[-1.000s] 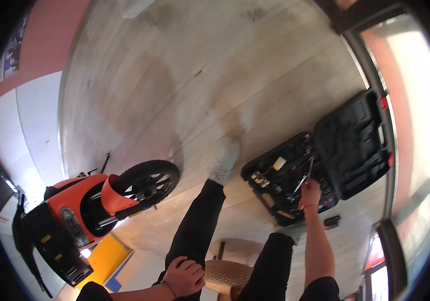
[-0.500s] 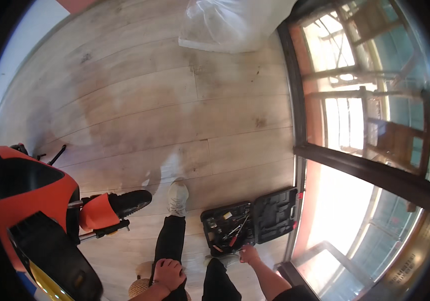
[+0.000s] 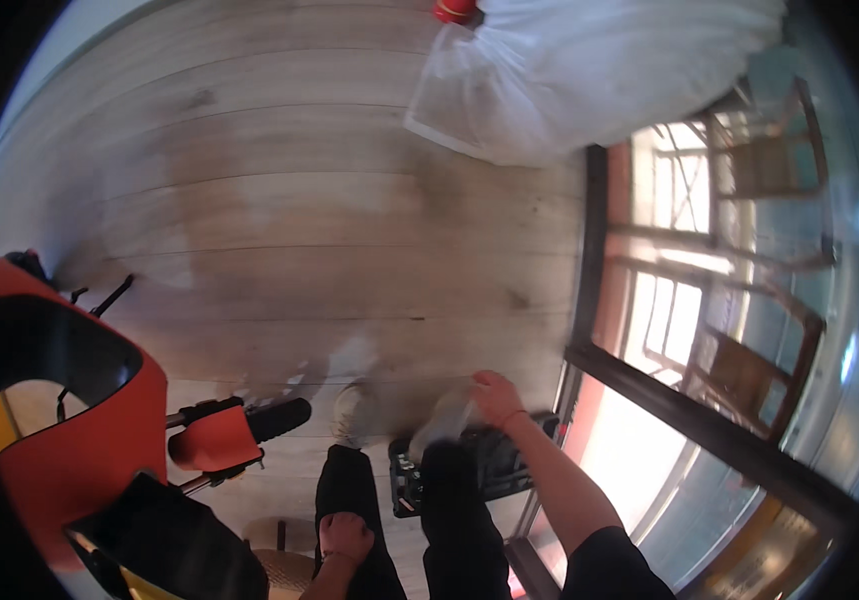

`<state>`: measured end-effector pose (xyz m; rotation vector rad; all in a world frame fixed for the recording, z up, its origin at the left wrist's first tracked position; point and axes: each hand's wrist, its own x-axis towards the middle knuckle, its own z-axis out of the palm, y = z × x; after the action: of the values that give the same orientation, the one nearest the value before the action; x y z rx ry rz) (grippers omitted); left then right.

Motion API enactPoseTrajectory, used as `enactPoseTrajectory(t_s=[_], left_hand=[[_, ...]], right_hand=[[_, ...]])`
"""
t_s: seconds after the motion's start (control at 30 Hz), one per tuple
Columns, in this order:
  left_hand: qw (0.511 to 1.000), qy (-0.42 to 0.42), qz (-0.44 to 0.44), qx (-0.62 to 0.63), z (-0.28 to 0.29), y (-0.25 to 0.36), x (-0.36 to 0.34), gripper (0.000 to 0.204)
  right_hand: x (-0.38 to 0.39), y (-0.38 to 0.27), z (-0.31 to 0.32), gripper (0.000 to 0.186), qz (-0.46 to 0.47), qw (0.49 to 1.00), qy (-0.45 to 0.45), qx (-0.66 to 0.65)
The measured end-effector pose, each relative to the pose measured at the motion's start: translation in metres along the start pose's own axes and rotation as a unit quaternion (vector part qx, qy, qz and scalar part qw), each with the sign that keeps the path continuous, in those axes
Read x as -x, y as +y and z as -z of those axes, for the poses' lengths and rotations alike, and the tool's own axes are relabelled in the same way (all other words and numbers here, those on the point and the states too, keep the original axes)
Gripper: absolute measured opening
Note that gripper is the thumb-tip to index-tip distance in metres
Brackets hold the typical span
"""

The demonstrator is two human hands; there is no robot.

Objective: Replacing a part on the front of a small electric scooter using a power drill.

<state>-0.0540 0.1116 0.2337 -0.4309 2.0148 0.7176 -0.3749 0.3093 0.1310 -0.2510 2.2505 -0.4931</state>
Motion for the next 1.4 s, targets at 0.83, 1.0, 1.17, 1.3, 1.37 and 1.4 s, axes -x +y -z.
enactPoseTrajectory(t_s=[0.83,1.0,1.17,1.3,1.37,1.4], left_hand=[[0.773,0.220,0.265,0.533,0.311,-0.060,-0.207,0.026],[0.839,0.107,0.263,0.464,0.409,-0.137,-0.256,0.026],[0.677,0.214,0.083,0.699,0.511,-0.149,-0.291,0.020],[0.604,0.187,0.158,0.758,0.540,-0.154,-0.275,0.018],[0.621,0.148,0.226,0.736,0.527,-0.157,-0.261,0.019],[0.625,0.140,0.227,0.734,0.515,-0.162,-0.253,0.019]], right_hand=[[-0.325,-0.227,0.229,0.030,-0.002,0.988,-0.117,0.103],[-0.382,-0.364,0.198,0.030,0.028,0.987,-0.150,0.055],[-0.434,-0.430,0.169,0.027,0.059,0.979,-0.178,-0.076],[-0.494,-0.446,0.161,0.026,0.140,0.971,-0.188,-0.039],[-0.529,-0.488,0.186,0.026,-0.050,0.965,-0.255,0.035],[-0.549,-0.478,0.188,0.024,-0.034,0.979,-0.200,-0.011]])
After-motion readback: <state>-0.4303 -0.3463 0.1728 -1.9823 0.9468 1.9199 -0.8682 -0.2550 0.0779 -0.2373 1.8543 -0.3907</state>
